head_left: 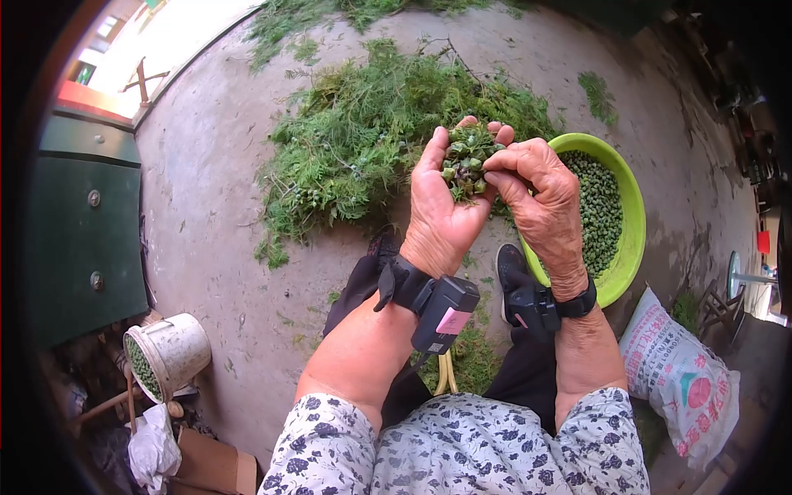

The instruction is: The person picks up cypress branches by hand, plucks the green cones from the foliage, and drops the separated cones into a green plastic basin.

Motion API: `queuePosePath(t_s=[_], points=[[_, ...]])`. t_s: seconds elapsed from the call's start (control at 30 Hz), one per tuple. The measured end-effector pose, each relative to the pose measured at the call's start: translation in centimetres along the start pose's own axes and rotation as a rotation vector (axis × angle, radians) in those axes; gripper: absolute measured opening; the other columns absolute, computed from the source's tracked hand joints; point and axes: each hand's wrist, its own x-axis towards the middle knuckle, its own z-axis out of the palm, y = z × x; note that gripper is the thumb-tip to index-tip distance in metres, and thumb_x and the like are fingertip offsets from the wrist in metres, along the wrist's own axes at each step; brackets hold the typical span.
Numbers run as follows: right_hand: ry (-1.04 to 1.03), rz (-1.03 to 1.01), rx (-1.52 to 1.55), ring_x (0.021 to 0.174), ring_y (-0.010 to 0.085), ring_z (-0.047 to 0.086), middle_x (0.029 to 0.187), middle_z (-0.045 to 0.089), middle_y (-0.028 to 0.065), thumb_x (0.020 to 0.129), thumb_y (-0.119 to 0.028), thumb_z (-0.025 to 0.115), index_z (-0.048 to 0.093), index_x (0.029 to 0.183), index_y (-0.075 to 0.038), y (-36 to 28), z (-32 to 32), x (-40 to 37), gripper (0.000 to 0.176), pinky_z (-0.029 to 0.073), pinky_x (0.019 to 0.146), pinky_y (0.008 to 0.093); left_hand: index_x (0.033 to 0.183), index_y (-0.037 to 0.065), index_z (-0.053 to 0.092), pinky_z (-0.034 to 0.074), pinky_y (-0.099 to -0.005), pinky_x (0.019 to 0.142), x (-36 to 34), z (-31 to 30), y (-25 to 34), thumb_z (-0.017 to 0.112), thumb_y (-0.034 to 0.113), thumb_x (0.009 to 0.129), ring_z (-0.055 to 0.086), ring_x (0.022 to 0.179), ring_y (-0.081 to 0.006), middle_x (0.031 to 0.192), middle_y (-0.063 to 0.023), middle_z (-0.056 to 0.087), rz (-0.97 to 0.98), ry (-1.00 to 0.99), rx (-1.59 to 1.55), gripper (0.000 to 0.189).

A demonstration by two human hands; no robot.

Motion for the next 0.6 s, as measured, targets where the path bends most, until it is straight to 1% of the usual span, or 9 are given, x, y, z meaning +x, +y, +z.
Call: queuePosePath(t_s=[0.03, 0.1, 0.17, 0.2, 0.27, 0.3, 0.4, 0.53, 0.6], points=[[0.022, 0.012, 0.02, 0.08, 0.0172, 0.061, 0.081, 0.061, 0.0056, 0.075, 0.006, 0.068, 0.066, 0.094, 0.0, 0.0, 0.0, 0.0, 0.02, 0.049, 0.073, 0.0265, 0.116, 0.001, 0.049, 0.043, -0.0476, 0.101, 0.0, -0.1, 0.1, 0.043, 0.029, 0.099, 0.051, 0.116, -0.0362, 0.119, -0.0236, 0.054, -0.002, -0.022, 0.018, 0.034], [0.072, 0.303, 0.343, 0.074, 0.0154, 0.061, 0.079, 0.062, 0.0049, 0.077, 0.005, 0.068, 0.066, 0.09, 0.001, -1.1, -0.3, -0.1, 0.013, 0.05, 0.072, 0.0266, 0.116, 0.001, 0.05, 0.042, -0.0484, 0.101, -0.2, -0.2, 0.5, 0.043, 0.029, 0.098, 0.051, 0.116, -0.0362, 0.117, -0.0237, 0.055, -0.004, -0.069, 0.054, 0.034], [0.028, 0.467, 0.607, 0.065, 0.0101, 0.059, 0.078, 0.065, 0.0032, 0.081, 0.0, 0.067, 0.067, 0.09, 0.002, -2.0, -1.3, 0.1, 0.009, 0.05, 0.067, 0.0244, 0.114, 0.003, 0.05, 0.048, -0.0474, 0.095, -0.2, 0.6, 0.2, 0.043, 0.031, 0.099, 0.055, 0.11, -0.0351, 0.113, -0.0212, 0.057, 0.055, 0.027, 0.093, 0.033], [-0.253, 0.393, 0.564, 0.065, 0.0093, 0.059, 0.08, 0.065, 0.0031, 0.082, -0.001, 0.067, 0.068, 0.092, 0.001, -2.0, -2.6, 0.4, 0.011, 0.05, 0.065, 0.0233, 0.113, 0.005, 0.05, 0.05, -0.0469, 0.092, -0.3, 1.0, 0.1, 0.043, 0.033, 0.099, 0.057, 0.108, -0.0346, 0.112, -0.0199, 0.058, 0.083, 0.075, 0.113, 0.032], [-0.805, 0.23, 0.453, 0.065, 0.0077, 0.059, 0.082, 0.066, 0.003, 0.082, -0.003, 0.068, 0.068, 0.096, 0.0, -1.9, -4.9, 1.0, 0.015, 0.049, 0.063, 0.0211, 0.115, 0.003, 0.05, 0.045, -0.0496, 0.097, -0.5, 1.3, 0.2, 0.043, 0.03, 0.099, 0.054, 0.112, -0.0361, 0.115, -0.022, 0.057, 0.095, 0.071, 0.084, 0.032], [-0.727, 0.313, 0.493, 0.065, 0.0067, 0.058, 0.084, 0.067, 0.0042, 0.082, -0.005, 0.068, 0.068, 0.1, 0.001, -2.0, -4.7, 0.6, 0.019, 0.048, 0.06, 0.0186, 0.116, 0.003, 0.05, 0.043, -0.0509, 0.1, -0.5, 1.4, 0.2, 0.043, 0.029, 0.098, 0.053, 0.114, -0.0368, 0.116, -0.023, 0.056, 0.1, 0.07, 0.069, 0.032], [-0.145, 0.501, 0.439, 0.066, 0.0087, 0.059, 0.09, 0.068, 0.0065, 0.081, -0.004, 0.068, 0.068, 0.097, 0.003, -2.5, -2.4, 0.6, 0.018, 0.048, 0.06, 0.0191, 0.117, 0.002, 0.05, 0.046, -0.0496, 0.096, -0.3, 0.6, 0.2, 0.043, 0.029, 0.099, 0.054, 0.112, -0.0358, 0.116, -0.0214, 0.057, 0.039, 0.009, 0.089, 0.033], [0.045, 0.272, 0.151, 0.07, 0.0083, 0.06, 0.097, 0.065, 0.0053, 0.082, 0.0, 0.066, 0.068, 0.097, -0.002, -1.0, -0.7, 0.3, 0.016, 0.049, 0.06, 0.0204, 0.116, 0.012, 0.053, 0.053, -0.0326, 0.075, -0.5, 0.4, -0.3, 0.04, 0.036, 0.1, 0.061, 0.102, -0.0245, 0.109, -0.0101, 0.062, -0.011, 0.074, 0.214, 0.032], [0.049, 0.089, -0.038, 0.071, 0.0092, 0.06, 0.094, 0.066, 0.0047, 0.083, 0.002, 0.064, 0.068, 0.094, -0.002, -0.3, -0.4, 0.2, 0.012, 0.049, 0.061, 0.0218, 0.115, 0.009, 0.053, 0.053, -0.0369, 0.082, -0.3, 0.3, -0.8, 0.04, 0.035, 0.1, 0.06, 0.101, -0.026, 0.109, -0.0133, 0.062, -0.022, 0.079, 0.163, 0.033]])
